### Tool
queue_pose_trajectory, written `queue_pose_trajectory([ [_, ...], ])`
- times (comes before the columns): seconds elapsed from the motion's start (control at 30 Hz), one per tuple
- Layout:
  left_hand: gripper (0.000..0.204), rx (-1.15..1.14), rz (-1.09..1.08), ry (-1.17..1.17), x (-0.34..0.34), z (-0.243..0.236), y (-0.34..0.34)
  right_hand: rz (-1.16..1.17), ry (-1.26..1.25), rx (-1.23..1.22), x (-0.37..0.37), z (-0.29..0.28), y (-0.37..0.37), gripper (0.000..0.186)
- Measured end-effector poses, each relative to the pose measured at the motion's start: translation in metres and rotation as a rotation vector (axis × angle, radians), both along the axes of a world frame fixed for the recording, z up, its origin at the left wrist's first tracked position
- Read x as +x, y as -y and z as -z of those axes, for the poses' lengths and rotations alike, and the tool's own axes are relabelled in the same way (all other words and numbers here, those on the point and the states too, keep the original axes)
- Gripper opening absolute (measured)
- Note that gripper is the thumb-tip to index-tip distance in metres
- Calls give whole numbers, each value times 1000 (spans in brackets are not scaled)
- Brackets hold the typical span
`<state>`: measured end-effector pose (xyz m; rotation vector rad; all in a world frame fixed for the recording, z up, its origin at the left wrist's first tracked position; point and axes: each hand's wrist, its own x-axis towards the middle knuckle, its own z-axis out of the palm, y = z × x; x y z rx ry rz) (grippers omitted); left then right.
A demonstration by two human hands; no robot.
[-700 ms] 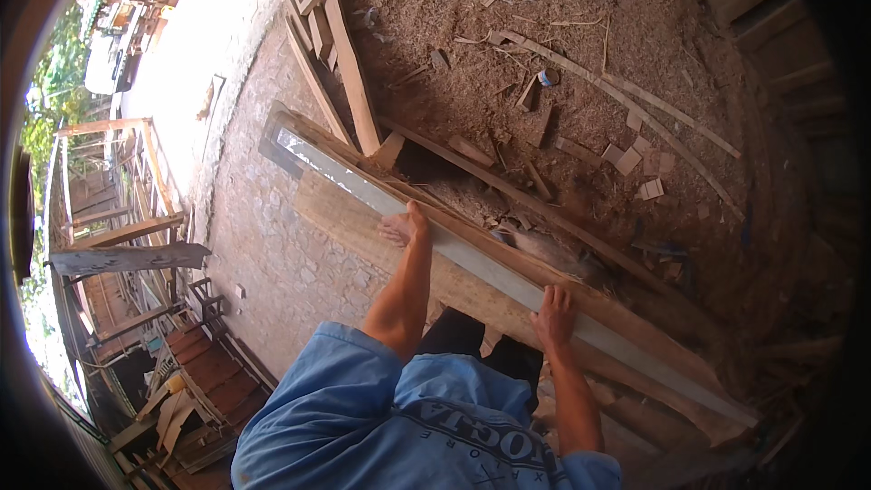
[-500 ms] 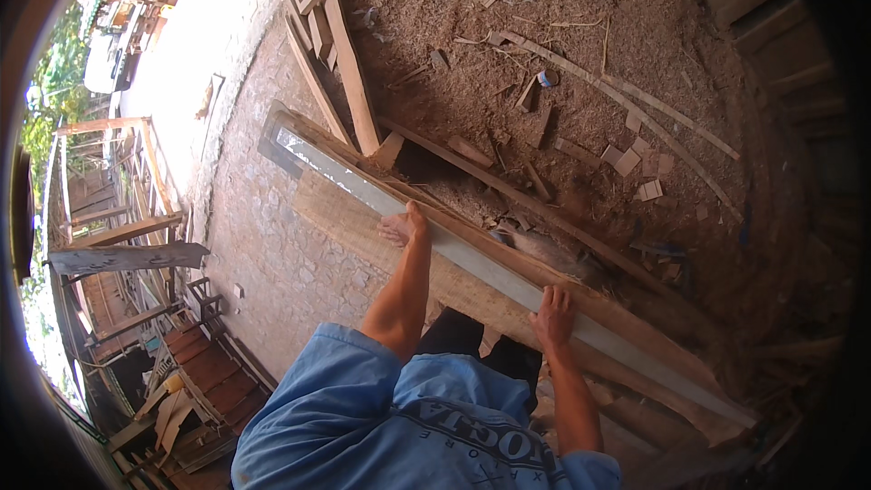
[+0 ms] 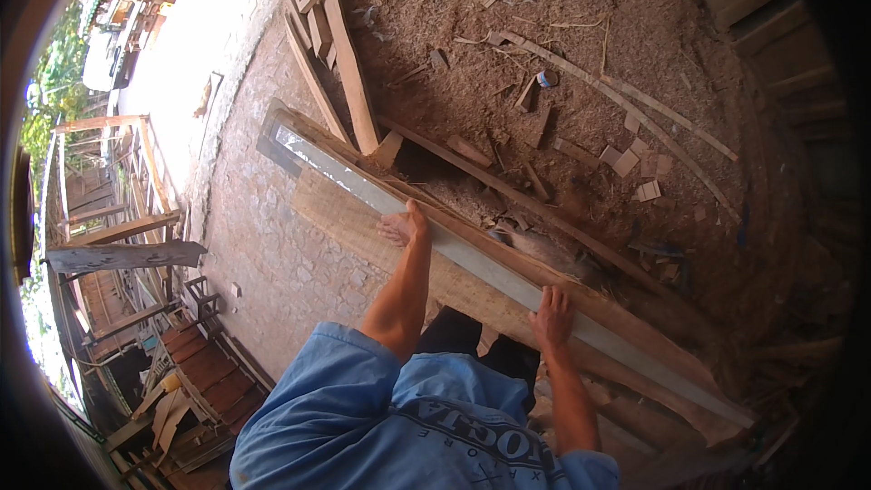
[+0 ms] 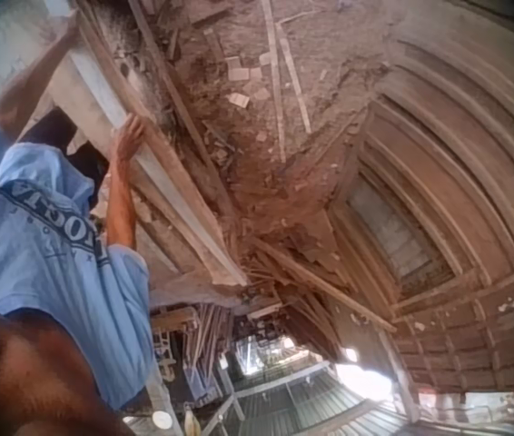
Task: The person measures a long wooden plank with a tape measure and marks it with a pencil. They then use a circular saw to cut the plank at the marked line and move the cut piece aside.
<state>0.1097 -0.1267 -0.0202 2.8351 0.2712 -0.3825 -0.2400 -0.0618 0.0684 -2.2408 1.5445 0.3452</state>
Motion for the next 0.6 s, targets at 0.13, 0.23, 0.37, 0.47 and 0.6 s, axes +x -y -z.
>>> queue_pose_trajectory([
  [0.13,104,29,13,38,-3,-1,0,42,-8,4,2,-5,-5,72],
  [0.23,107,20,10,59,-4,-6,0,76,13,45,4,-14,-2,72],
  [0.37,108,-29,51,71,-2,-21,-8,250,165,76,-3,-39,21,67],
  [0.47,109,-94,95,37,4,-32,-19,363,331,-31,-18,-70,47,57],
  [0.6,113,-289,181,-49,20,-36,-38,754,739,26,-49,-147,87,41],
])
